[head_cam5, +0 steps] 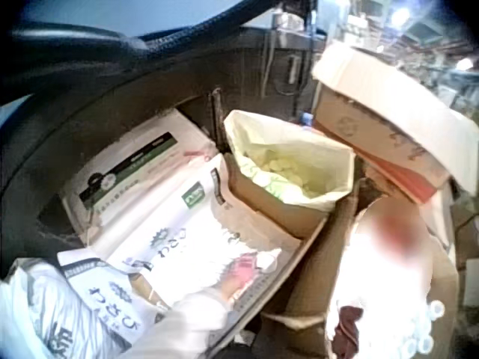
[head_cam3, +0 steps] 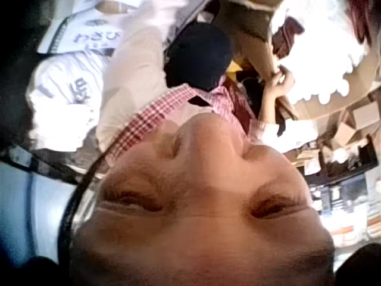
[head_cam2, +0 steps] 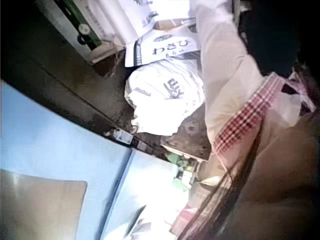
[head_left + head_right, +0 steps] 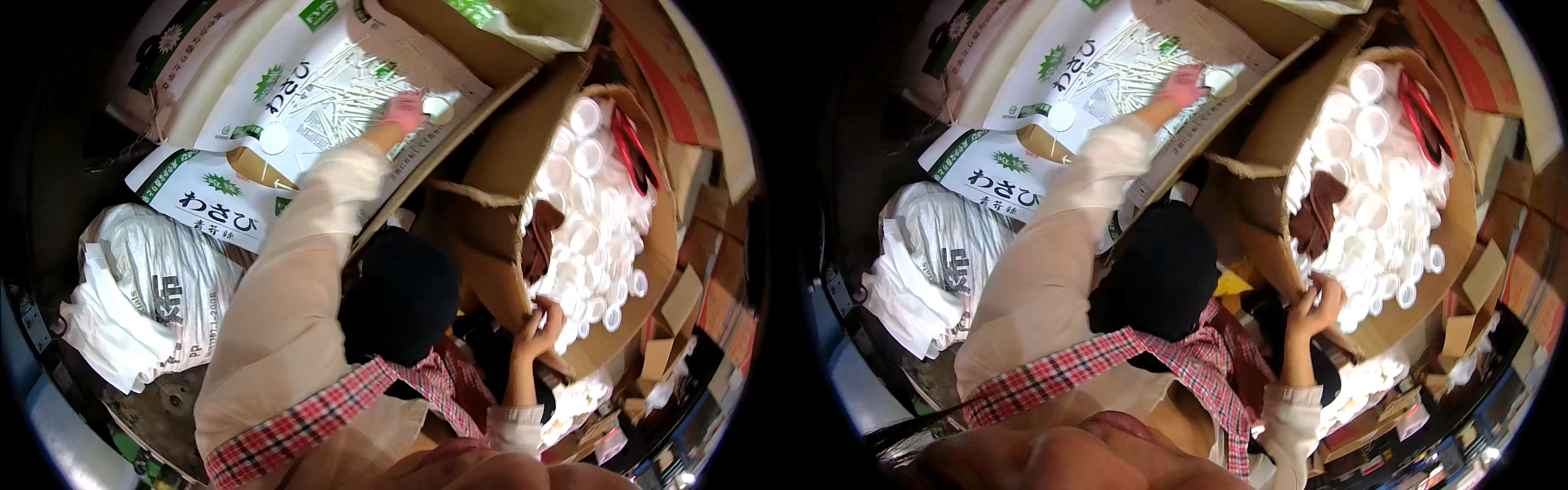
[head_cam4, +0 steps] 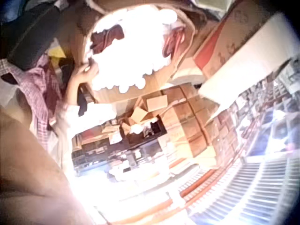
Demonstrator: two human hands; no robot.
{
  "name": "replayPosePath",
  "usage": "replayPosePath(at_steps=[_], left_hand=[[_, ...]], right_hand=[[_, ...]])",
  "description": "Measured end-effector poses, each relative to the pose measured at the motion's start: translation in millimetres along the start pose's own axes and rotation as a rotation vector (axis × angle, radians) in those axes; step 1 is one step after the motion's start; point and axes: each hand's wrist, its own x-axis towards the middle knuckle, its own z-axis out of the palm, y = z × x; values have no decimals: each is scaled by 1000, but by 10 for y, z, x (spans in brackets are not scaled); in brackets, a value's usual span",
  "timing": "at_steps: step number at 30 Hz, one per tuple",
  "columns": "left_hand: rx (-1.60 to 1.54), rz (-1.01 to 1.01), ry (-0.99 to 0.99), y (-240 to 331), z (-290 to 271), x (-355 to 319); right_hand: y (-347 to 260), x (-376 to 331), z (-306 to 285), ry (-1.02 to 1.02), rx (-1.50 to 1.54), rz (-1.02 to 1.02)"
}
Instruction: The person sits on the floor and repeatedly assembles small white plastic containers by placing a lid onto a base. They handle the containers one at a time, then place the assembled units into a nearby box.
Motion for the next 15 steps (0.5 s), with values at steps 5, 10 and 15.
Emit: replayPosePath(at_steps=[5, 10, 15], left_hand=[[240, -39, 108, 189, 505, 458], [-22, -46, 190, -203, 240, 97], [-35, -636, 354, -2262, -453, -1050]], right_hand=[[16, 85, 60, -33, -12, -31], [-9, 69, 69, -38, -34, -60], [-17, 140, 71, -45, -46, -105]])
